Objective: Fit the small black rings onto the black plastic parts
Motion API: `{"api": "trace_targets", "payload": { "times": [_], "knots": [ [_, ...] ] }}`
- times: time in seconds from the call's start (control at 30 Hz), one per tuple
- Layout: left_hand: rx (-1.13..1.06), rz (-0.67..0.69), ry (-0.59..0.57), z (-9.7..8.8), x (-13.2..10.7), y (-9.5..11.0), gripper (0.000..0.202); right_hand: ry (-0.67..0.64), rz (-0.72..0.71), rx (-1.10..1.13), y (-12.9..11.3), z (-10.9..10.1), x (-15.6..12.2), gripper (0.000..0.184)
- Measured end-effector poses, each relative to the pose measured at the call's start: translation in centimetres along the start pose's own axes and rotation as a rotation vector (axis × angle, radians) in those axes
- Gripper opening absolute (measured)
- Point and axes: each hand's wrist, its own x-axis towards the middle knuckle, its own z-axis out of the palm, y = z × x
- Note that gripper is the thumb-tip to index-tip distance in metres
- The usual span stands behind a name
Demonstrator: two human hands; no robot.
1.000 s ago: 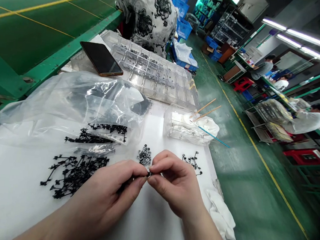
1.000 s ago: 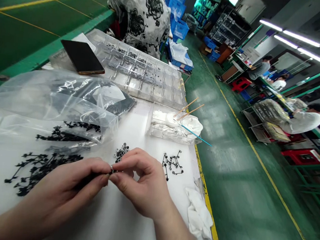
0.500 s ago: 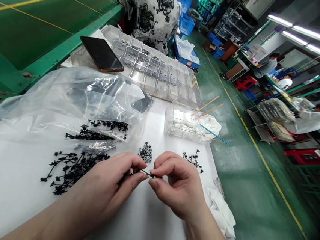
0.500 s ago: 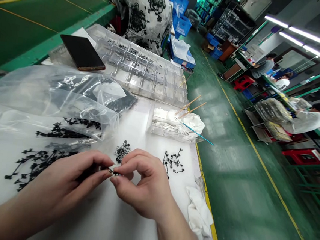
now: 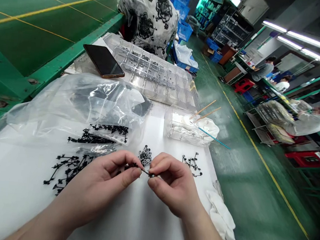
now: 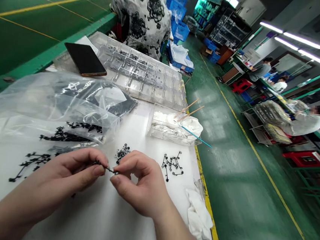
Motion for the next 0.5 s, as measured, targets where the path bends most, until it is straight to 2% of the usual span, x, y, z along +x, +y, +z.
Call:
{"api": "trace_targets", "payload": {
  "times": [0.13, 0.27, 0.3, 0.33, 0.37, 0.43, 0.5],
  "knots": [
    [-0.105, -0.046, -0.008, 0.0, -0.2, -0.5, 0.032, -0.033, -0.045, -0.074, 0.3, 0.6, 0.1, 0.014],
    [-0.072, -0.069, -0.015, 0.1, -0.3, -0.5, 0.035, -0.077, -0.067, -0.133, 0.3, 0.7, 0.3, 0.018],
    [-0.051, -0.073, 0.001, 0.1, -0.4, -0.5, 0.036, -0.046, -0.086, -0.165, 0.3, 0.3, 0.3, 0.022],
    [-0.025, -0.075, 0.02, 0.1, -0.4, -0.5, 0.037, 0.041, -0.118, -0.202, 0.2, -0.4, 0.3, 0.022],
    [0.001, -0.073, 0.035, 0.2, -0.5, -0.5, 0.038, 0.192, -0.163, -0.241, 0.0, -1.4, 0.4, 0.021],
    [0.06, -0.072, 0.066, 0.4, -0.7, -0.8, 0.042, 0.66, -0.258, -0.292, -0.4, -4.1, 0.5, 0.018],
    [0.119, -0.053, 0.121, 0.7, -0.8, -1.4, 0.044, 1.134, -0.304, -0.255, -0.9, -7.4, 0.7, 0.023]
  ]
}}
